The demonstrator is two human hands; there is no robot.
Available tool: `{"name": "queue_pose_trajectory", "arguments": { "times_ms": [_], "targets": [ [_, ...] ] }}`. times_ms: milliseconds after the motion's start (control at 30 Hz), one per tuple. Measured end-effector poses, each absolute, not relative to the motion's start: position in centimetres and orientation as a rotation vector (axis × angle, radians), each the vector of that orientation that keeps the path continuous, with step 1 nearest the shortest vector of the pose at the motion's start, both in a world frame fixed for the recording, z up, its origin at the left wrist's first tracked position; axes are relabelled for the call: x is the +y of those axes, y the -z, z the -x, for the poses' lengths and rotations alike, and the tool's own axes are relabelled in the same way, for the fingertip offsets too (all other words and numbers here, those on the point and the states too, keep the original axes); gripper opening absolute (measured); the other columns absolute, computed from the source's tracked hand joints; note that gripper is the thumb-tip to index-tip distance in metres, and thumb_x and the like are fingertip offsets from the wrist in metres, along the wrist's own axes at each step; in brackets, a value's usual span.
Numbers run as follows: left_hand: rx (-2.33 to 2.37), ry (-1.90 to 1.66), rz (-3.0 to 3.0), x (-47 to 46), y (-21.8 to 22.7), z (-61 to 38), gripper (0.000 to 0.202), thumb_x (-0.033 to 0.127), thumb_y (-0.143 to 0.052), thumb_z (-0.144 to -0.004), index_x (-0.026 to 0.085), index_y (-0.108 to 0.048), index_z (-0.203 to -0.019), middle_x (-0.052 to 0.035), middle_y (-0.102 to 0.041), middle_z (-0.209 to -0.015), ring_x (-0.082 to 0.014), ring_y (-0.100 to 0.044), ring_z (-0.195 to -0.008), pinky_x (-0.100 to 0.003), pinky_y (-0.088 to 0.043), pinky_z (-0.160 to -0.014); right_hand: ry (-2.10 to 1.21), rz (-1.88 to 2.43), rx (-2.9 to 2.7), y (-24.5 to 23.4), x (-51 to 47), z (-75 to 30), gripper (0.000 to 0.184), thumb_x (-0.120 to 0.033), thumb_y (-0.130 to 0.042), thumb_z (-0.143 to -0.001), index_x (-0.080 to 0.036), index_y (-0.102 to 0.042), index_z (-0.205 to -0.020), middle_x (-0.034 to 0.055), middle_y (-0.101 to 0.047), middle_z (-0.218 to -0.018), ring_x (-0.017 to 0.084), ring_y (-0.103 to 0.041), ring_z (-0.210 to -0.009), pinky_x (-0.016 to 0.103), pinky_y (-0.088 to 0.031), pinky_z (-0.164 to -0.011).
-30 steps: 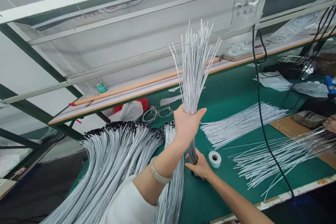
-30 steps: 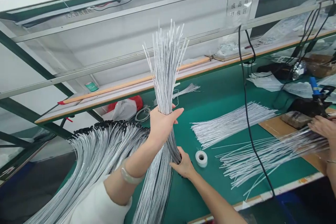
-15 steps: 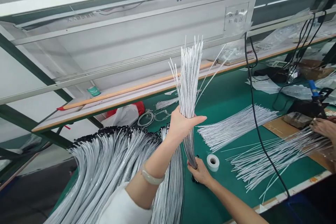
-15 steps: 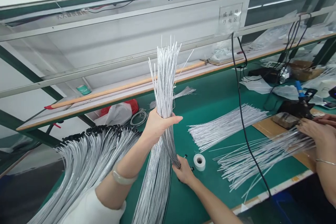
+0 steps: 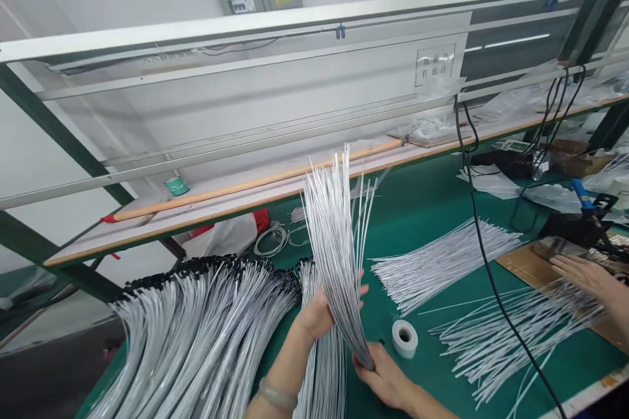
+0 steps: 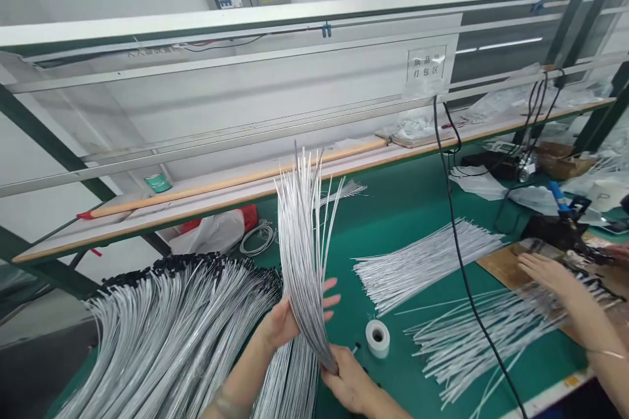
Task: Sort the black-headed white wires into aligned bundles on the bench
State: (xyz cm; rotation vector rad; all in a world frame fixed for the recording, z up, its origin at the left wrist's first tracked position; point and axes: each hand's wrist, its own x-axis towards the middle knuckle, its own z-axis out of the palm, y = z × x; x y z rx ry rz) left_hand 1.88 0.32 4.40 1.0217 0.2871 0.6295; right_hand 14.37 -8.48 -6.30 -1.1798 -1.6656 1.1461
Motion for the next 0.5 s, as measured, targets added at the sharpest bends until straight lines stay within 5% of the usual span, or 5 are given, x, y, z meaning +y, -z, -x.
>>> {"name": "queue_pose_trajectory", "arguments": {
  "times_ms": [133,267,367,500],
  "targets": [
    [0.203,-0.650,-0.980,-2.2,-2.4,-0.8,0.078,0.056,-0.069,-0.057,0.022,-0.048,-0.123,-0.0160,-0.050,-0.128,-0.0311,-0.058,-0.100,-0.044,-0.043,-0.086,-1.295,1.221,-1.639,6.7,-10.1,-14.2,0.002,-0.021,-0.046,-0.067,-0.020,-0.046,-0.066,-0.0016,-0.043,-0.064,0.015,-0.040,-0.063,0.026,-0.033,-0.058],
    [0.127,-0.733,-0.970,-3.3,-3.3,-0.8,0.078,0.048,-0.076,-0.052,0.017,-0.052,-0.119,-0.0135,-0.065,-0.104,-0.0241,-0.064,-0.083,-0.032,-0.050,-0.072,-1.427,1.193,-1.595,6.8,-11.2,-13.7,0.013,-0.032,-0.053,-0.070,-0.020,-0.053,-0.071,0.0002,-0.047,-0.066,0.016,-0.042,-0.062,0.027,-0.037,-0.061],
    [0.001,-0.750,-0.955,-3.3,-4.5,-1.1,0.075,0.052,-0.073,-0.054,0.015,-0.055,-0.116,-0.0135,-0.063,-0.107,-0.0226,-0.065,-0.077,-0.029,-0.052,-0.062,-1.576,1.096,-1.569,6.9,-11.7,-13.6,0.021,-0.041,-0.051,-0.074,-0.020,-0.054,-0.073,-0.0007,-0.045,-0.062,0.013,-0.039,-0.056,0.026,-0.037,-0.057],
    [-0.137,-0.808,-0.939,-2.9,-6.3,-1.7,0.085,0.060,-0.068,-0.054,0.025,-0.043,-0.127,-0.0107,-0.063,-0.110,-0.0185,-0.063,-0.066,-0.020,-0.044,-0.039,-1.612,1.024,-1.589,7.8,-12.0,-14.2,0.026,-0.046,-0.051,-0.075,-0.021,-0.056,-0.079,-0.0007,-0.045,-0.063,0.013,-0.039,-0.055,0.026,-0.037,-0.055]
  ]
}}
